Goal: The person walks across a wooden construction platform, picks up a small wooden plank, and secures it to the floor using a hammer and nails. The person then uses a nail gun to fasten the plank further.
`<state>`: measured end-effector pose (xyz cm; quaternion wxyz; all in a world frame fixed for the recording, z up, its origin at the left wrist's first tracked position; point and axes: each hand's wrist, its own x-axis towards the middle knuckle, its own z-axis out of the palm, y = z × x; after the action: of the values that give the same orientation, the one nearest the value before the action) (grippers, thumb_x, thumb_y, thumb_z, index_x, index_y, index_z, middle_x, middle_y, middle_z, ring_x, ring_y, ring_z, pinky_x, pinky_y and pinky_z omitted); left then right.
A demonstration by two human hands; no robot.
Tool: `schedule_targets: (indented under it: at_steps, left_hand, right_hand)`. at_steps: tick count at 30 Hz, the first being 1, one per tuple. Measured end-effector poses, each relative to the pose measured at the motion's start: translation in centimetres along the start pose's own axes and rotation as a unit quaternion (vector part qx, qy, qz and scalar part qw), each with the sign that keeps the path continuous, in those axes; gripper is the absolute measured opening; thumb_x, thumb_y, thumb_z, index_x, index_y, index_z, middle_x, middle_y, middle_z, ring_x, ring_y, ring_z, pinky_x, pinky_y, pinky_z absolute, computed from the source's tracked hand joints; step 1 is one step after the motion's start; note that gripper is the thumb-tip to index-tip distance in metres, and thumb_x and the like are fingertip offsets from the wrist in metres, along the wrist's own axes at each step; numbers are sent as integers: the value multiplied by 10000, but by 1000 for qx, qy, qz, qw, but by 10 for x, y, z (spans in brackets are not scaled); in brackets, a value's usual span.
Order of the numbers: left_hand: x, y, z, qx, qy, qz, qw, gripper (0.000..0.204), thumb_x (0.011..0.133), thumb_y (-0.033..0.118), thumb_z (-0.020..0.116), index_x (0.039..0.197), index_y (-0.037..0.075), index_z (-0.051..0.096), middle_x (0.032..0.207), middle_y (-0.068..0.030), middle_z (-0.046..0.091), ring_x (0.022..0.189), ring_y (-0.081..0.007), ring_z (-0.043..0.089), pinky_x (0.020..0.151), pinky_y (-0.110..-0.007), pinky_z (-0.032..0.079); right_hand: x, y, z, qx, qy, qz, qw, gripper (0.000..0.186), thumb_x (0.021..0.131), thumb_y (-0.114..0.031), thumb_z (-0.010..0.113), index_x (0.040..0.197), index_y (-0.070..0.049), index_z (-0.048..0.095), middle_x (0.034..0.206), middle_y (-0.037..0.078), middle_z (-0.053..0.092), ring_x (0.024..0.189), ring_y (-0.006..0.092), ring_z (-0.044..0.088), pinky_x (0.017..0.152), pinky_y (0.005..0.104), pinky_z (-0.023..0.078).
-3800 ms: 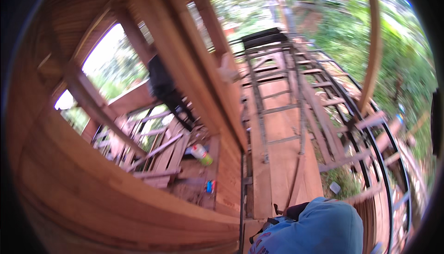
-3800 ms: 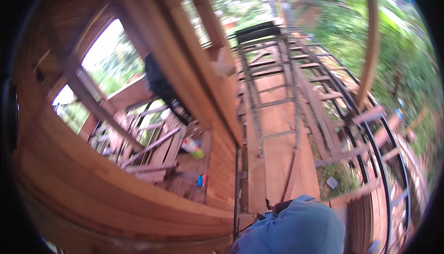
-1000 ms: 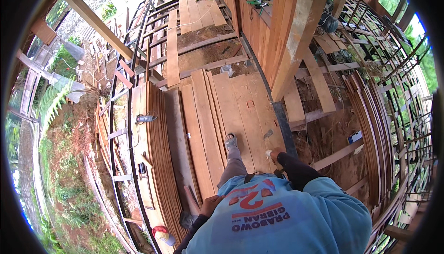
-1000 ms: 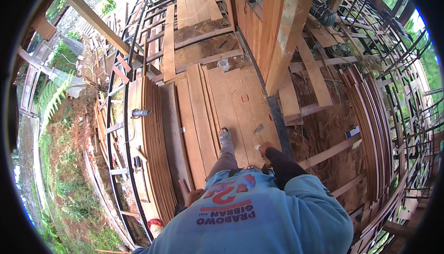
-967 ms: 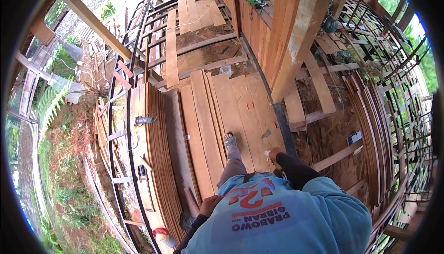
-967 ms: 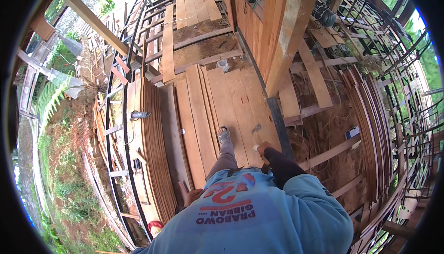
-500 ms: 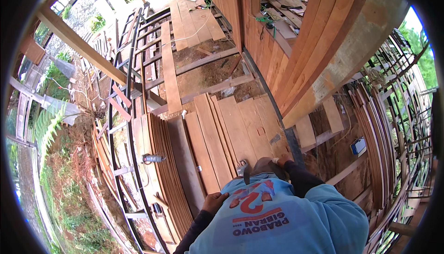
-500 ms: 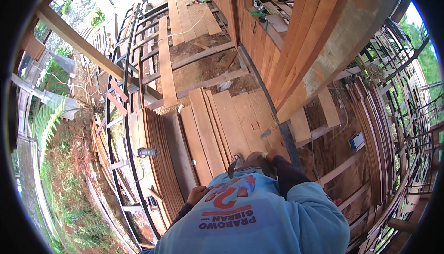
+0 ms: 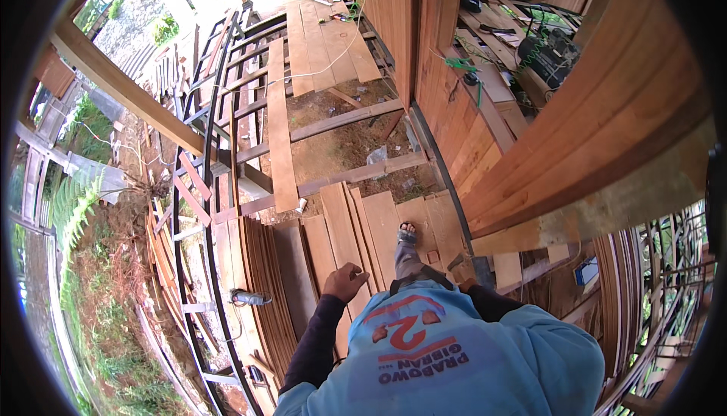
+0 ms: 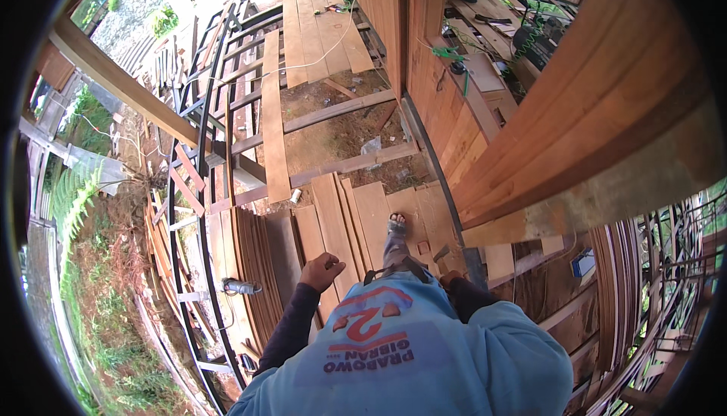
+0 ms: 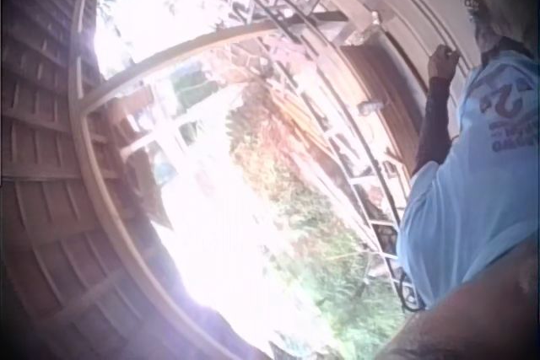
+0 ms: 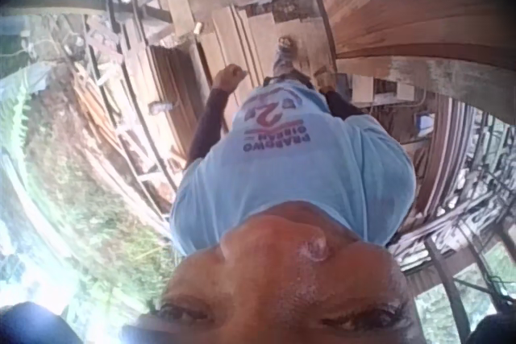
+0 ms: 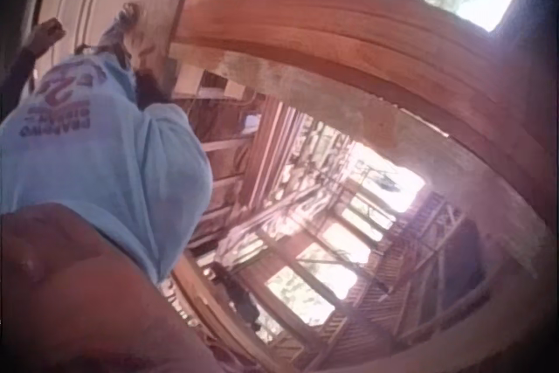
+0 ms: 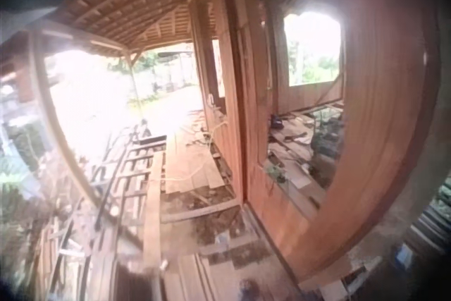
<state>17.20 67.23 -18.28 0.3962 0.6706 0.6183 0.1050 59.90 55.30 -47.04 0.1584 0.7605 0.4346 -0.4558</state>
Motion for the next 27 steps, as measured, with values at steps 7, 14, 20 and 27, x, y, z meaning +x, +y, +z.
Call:
schedule_targets:
  at_steps: [7, 14, 20, 27]
  left_hand:
    - [102, -46, 4, -59, -18, -103, 993, 368, 829, 376, 730, 932, 24, 701, 842, -113, 707, 713, -181, 679, 677, -326, 542]
    - [126, -102, 3, -278, 93, -355, 888, 275, 868, 301, 682, 921, 32, 655, 724, -67, 653, 545, -148, 615, 469, -310, 492]
    - [112, -132, 11, -180, 35, -403, 897, 345, 834, 330, 721, 855, -10, 665, 669, -96, 662, 507, -181, 630, 481, -336, 513]
    - [199, -98, -7, -23, 11, -286, 958, 346, 799, 343, 727, 947, 31, 724, 857, -148, 724, 785, -253, 707, 754, -362, 559]
  right_hand:
    - [38, -97, -147, 23, 27, -120, 992, 348, 839, -249, 602, 998, 55, 659, 937, 237, 672, 874, 336, 676, 738, 434, 527]
    - [57, -183, -283, 378, -36, 13, 925, 211, 902, -130, 524, 889, 68, 594, 666, 176, 591, 529, 287, 602, 473, 422, 495]
    - [103, -191, -277, 382, -150, 45, 911, 358, 929, -274, 570, 986, 76, 622, 848, 188, 646, 649, 305, 640, 565, 452, 524]
    - [114, -192, -251, 327, -54, -13, 944, 420, 924, -350, 553, 1121, 6, 658, 1014, 144, 713, 921, 261, 682, 800, 380, 514]
